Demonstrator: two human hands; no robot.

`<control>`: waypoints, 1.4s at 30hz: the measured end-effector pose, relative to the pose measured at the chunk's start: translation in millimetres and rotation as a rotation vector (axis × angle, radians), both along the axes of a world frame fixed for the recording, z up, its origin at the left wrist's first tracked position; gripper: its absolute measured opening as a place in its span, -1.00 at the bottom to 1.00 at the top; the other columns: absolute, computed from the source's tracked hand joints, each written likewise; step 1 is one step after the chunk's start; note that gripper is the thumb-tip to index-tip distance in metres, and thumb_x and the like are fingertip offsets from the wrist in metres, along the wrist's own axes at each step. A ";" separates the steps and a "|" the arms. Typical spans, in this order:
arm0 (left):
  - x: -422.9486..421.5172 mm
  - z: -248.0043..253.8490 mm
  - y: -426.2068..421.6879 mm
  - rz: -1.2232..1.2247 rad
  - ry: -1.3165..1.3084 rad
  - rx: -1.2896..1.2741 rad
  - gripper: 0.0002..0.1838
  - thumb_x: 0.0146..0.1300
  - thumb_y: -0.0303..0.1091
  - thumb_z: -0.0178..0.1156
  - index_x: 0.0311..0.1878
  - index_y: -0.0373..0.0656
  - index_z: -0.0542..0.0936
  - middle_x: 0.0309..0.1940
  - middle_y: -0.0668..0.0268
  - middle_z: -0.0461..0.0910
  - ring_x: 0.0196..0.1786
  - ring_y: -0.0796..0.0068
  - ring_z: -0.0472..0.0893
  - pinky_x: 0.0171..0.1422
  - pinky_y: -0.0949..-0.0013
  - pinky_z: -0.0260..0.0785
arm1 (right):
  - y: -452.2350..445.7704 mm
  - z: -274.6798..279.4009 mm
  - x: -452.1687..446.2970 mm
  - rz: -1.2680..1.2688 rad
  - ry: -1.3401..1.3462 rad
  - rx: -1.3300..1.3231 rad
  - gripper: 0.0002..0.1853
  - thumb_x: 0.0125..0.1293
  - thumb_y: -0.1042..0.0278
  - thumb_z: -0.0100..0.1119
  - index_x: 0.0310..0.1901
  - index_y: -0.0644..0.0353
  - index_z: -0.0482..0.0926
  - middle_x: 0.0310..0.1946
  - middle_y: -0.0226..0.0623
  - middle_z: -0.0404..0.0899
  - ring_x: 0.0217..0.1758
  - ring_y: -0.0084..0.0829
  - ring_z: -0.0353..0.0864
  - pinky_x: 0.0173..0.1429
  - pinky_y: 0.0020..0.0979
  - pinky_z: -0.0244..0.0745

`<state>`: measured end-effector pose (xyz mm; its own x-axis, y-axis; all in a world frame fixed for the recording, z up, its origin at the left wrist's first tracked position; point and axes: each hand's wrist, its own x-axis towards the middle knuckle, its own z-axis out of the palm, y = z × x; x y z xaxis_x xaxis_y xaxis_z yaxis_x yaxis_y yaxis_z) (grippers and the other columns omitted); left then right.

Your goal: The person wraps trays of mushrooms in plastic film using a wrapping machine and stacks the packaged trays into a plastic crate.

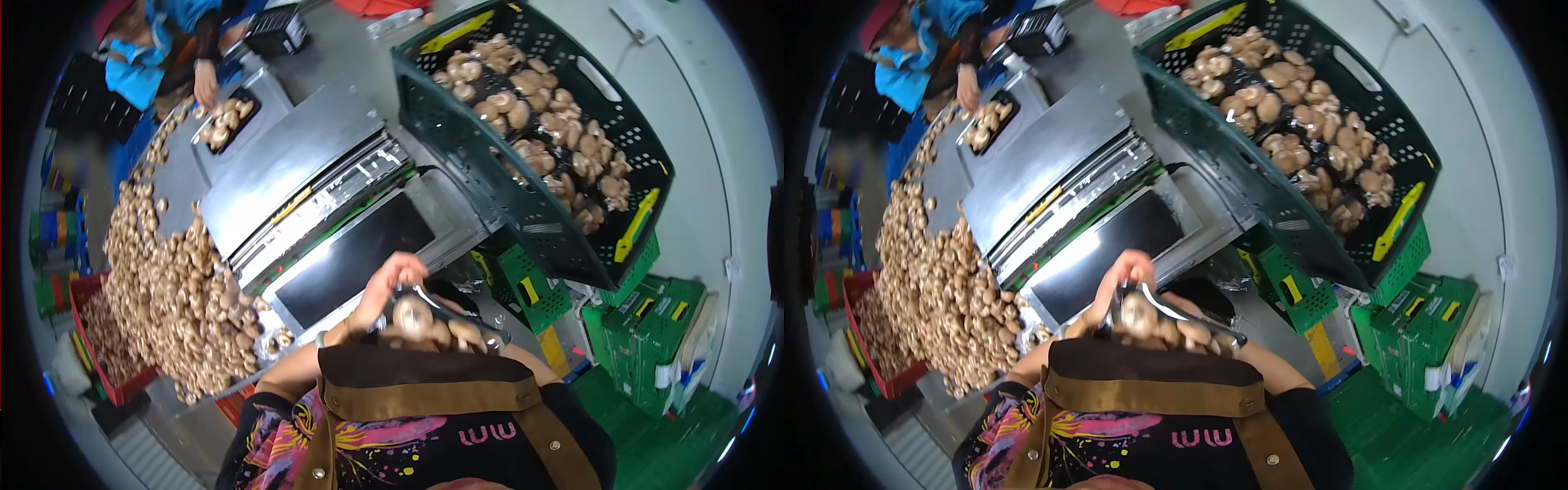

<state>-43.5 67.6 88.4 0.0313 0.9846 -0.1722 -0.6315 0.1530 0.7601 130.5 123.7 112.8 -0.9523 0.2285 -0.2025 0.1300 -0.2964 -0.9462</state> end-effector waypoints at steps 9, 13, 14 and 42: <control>28.9 46.2 16.5 -0.636 -0.318 -0.011 -0.76 0.43 -0.46 0.07 0.12 -0.20 0.43 -0.10 0.35 0.52 -0.13 0.64 0.53 0.01 0.50 0.41 | 98.4 86.3 56.3 -0.123 -0.321 0.363 -0.55 0.27 0.15 0.27 0.10 0.26 0.56 -0.10 -0.12 0.68 -0.09 -0.22 0.69 -0.03 -0.26 0.56; 38.3 19.8 36.1 -0.593 -0.280 -0.094 -0.77 0.42 -0.49 0.07 0.10 -0.19 0.43 -0.05 0.31 0.54 -0.11 0.61 0.56 0.03 0.48 0.44 | 71.9 120.2 17.1 0.137 -0.241 0.728 -0.20 0.12 -0.03 0.44 0.30 0.23 0.35 -0.01 0.00 0.60 0.05 -0.07 0.62 0.07 -0.20 0.50; 37.4 12.7 41.1 -0.550 -0.193 -0.078 -0.77 0.42 -0.50 0.07 0.10 -0.19 0.44 -0.04 0.30 0.54 -0.11 0.60 0.57 0.04 0.47 0.44 | 90.3 123.7 14.7 0.139 -0.391 0.473 -0.20 0.11 0.00 0.46 0.29 0.24 0.36 -0.01 -0.02 0.61 0.06 -0.13 0.63 0.09 -0.22 0.49; -288.8 6.2 24.3 0.582 0.602 -0.328 -0.84 0.38 -0.31 0.17 -0.12 -0.20 0.56 -0.19 0.33 0.60 -0.22 0.57 0.52 -0.01 0.44 0.38 | 301.6 -3.3 81.7 -0.750 -1.427 1.105 -0.29 0.09 -0.14 0.39 0.01 0.43 0.58 -0.13 0.25 0.64 0.01 0.14 0.63 0.09 -0.03 0.51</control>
